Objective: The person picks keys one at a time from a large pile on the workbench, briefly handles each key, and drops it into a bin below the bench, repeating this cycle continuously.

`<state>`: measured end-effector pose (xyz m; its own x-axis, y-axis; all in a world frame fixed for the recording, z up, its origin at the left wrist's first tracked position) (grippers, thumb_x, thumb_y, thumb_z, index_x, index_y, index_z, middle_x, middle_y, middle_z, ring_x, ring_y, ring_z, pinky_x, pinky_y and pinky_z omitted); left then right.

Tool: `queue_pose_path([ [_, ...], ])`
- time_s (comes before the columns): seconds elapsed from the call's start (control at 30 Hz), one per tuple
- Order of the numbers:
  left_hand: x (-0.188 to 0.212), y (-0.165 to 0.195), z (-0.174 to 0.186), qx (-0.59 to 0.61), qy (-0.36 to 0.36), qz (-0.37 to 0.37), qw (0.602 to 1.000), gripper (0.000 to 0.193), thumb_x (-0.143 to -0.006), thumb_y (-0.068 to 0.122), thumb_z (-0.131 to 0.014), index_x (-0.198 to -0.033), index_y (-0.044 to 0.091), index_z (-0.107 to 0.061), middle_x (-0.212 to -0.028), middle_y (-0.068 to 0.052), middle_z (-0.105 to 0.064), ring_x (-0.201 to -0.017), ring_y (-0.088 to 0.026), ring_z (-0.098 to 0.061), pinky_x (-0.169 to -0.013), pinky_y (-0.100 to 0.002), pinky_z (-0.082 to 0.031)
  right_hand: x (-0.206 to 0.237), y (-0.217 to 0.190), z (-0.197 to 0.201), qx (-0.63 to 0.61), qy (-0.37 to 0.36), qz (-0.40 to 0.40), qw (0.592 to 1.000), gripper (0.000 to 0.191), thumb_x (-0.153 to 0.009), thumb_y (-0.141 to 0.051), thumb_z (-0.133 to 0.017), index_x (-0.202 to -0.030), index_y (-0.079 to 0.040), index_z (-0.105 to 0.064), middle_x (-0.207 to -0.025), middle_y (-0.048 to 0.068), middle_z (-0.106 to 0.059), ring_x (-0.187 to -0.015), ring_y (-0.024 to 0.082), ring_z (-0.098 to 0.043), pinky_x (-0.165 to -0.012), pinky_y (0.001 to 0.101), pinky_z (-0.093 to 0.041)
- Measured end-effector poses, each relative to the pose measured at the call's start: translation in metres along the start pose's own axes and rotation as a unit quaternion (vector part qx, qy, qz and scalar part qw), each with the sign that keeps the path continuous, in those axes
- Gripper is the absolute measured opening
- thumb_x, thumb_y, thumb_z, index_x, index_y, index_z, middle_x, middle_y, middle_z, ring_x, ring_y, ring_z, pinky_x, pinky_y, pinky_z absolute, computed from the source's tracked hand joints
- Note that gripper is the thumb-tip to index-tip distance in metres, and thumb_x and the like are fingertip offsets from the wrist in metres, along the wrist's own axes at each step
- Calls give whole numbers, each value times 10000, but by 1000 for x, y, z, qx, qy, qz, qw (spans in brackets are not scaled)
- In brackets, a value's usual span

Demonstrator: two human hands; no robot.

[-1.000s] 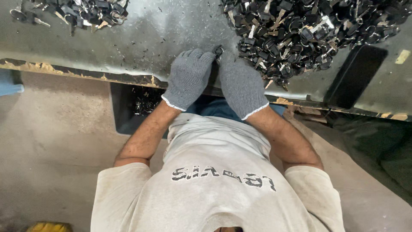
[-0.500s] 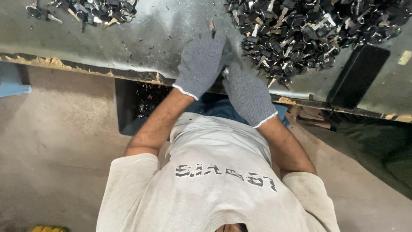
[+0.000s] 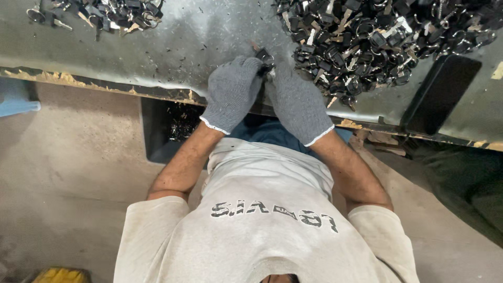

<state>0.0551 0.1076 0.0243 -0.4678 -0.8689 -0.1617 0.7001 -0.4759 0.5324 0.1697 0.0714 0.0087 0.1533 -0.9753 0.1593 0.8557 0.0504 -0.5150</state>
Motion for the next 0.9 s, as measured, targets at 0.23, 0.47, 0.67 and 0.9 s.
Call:
queue_pose_path([
  [0.23, 8, 12, -18, -46, -20, -99, 994, 251, -916, 127, -667, -1148, 45, -614, -997, -149, -665, -911, -330, -673, -817, -448, -538, -2, -5, -13, 205, 3, -14, 979, 178, -1007, -141, -614, -1153, -57, -558, -855, 181, -666, -717, 331, -702, -560, 427, -569],
  [0.47, 2, -25, -22, 74, -95, 91, 988, 566, -887, 231, -740, -1371, -6, -566, -943, -128, -693, -830, -345, -669, -744, -469, -515, 5, -6, 17, 67, 19, 51, 996, 421, -952, -229, -642, -1247, 49, -528, -814, 208, -667, -640, 374, -689, -493, 460, -539],
  [0.67, 8, 4, -10, 13, -5, -44, 999, 205, -941, 98, -699, -1137, 87, -641, -987, -123, -661, -923, -323, -678, -842, -443, -539, -5, -11, 14, 145, -1, -30, 989, 170, -1067, -205, -616, -1047, -47, -557, -832, 183, -686, -622, 347, -697, -490, 444, -548],
  [0.9, 8, -6, -5, 81, 13, 0, 997, 385, -892, 128, -705, -1257, 34, -625, -1031, -129, -670, -916, -336, -659, -804, -453, -513, -4, -4, 23, 64, 33, 22, 997, 312, -1016, -242, -621, -1224, -13, -581, -803, 148, -669, -625, 346, -694, -483, 453, -543],
])
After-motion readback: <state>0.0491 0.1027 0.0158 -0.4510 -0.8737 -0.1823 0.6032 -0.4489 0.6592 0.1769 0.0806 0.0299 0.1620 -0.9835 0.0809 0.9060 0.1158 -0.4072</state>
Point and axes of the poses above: each hand's wrist, its own x-axis away from the middle knuckle, its own z-axis out of the back of the hand, y = z × x, the point moved 10 cm from there along -x, towards the middle knuckle
